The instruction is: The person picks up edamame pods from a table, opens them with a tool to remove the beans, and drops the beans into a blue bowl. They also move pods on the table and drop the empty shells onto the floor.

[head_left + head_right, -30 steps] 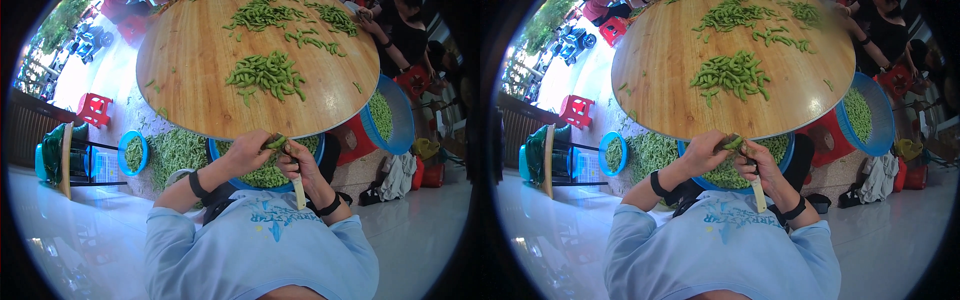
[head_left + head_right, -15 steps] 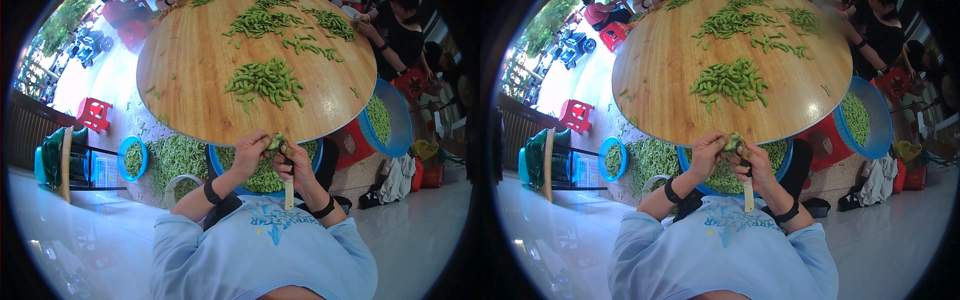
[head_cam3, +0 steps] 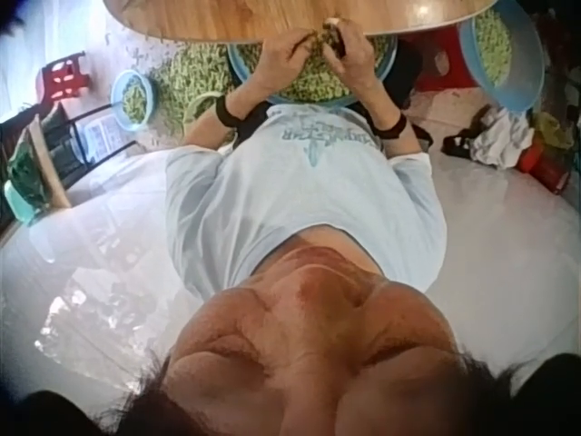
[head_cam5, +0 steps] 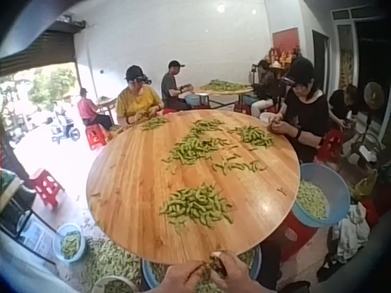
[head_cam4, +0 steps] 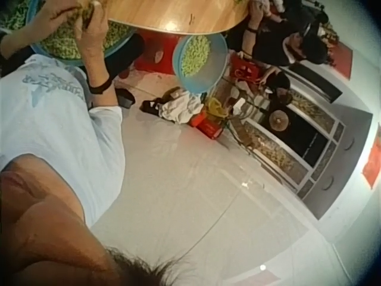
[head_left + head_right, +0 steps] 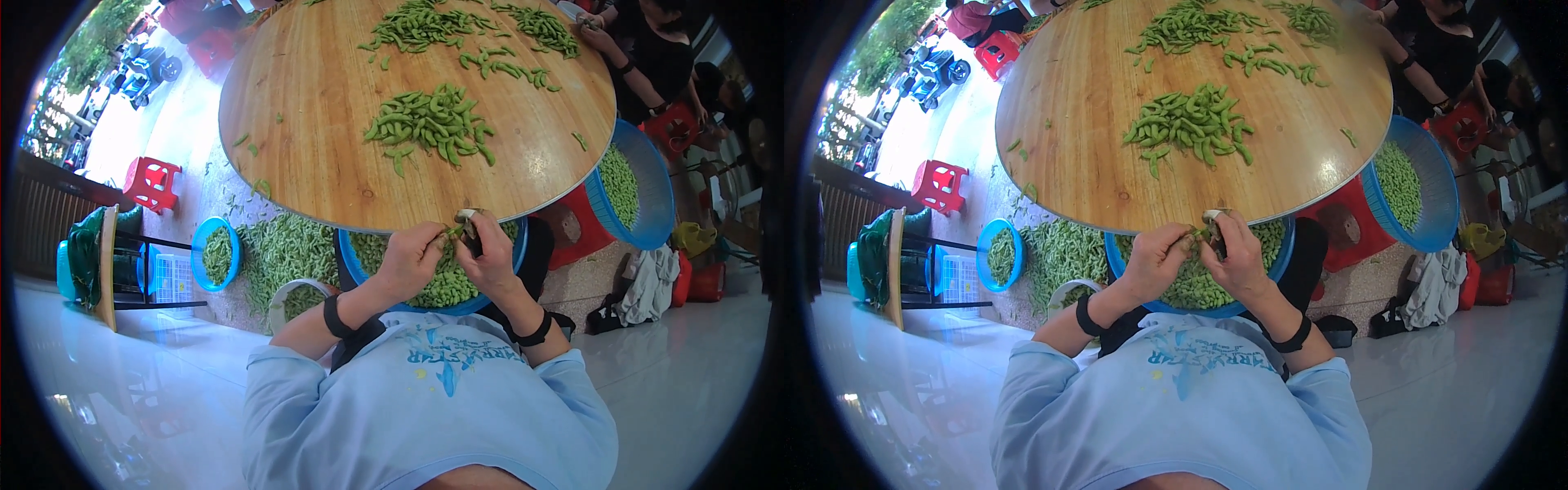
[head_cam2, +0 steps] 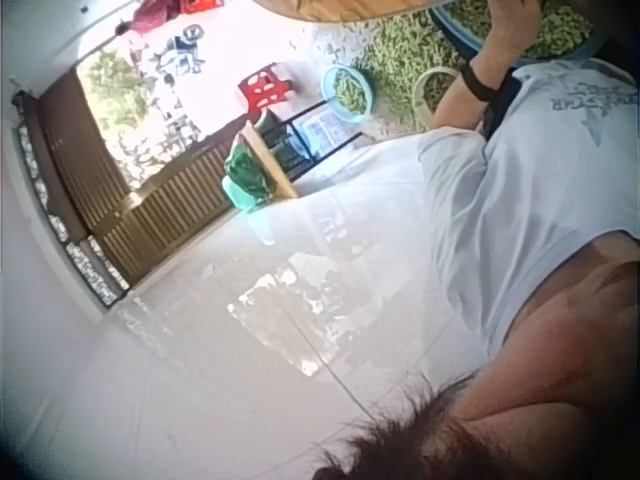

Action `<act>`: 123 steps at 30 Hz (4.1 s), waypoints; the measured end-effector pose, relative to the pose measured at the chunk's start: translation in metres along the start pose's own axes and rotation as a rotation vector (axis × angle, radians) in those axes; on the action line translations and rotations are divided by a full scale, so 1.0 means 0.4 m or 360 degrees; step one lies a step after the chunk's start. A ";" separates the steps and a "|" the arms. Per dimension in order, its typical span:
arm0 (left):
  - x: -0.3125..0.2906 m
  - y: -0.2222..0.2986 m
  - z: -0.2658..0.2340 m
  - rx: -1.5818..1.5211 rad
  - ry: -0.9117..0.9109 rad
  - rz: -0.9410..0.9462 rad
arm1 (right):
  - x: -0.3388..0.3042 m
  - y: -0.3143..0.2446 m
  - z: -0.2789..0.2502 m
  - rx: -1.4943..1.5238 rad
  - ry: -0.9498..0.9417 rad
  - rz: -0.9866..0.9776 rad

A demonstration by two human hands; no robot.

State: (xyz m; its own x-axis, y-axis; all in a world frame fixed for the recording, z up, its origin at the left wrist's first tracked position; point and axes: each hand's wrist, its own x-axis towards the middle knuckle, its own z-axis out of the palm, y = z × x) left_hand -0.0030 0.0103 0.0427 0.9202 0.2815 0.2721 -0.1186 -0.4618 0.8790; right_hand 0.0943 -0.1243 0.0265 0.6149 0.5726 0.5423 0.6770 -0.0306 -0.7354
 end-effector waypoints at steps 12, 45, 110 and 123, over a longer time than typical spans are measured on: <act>-0.019 0.012 -0.011 -0.0133 -0.0112 -0.0299 | -0.027 0.021 -0.021 0.0471 -0.0206 0.0486; -0.066 -0.067 0.102 -0.0187 -0.0086 -0.0242 | -0.090 -0.011 -0.027 0.0054 -0.0538 0.0044; -0.060 -0.147 0.041 -0.0986 -0.0464 -0.0918 | -0.093 0.088 -0.071 0.1030 -0.0351 0.1176; -0.077 -0.063 0.032 -0.0287 -0.0233 -0.0291 | -0.081 0.055 -0.019 0.1019 -0.0484 0.1131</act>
State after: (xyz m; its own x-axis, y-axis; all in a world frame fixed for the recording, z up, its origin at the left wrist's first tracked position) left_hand -0.0234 0.0024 0.0071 0.9749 0.2158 0.0551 0.0016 -0.2543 0.9671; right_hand 0.0924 -0.1498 -0.0044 0.6023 0.7803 -0.1687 -0.2070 -0.0514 -0.9770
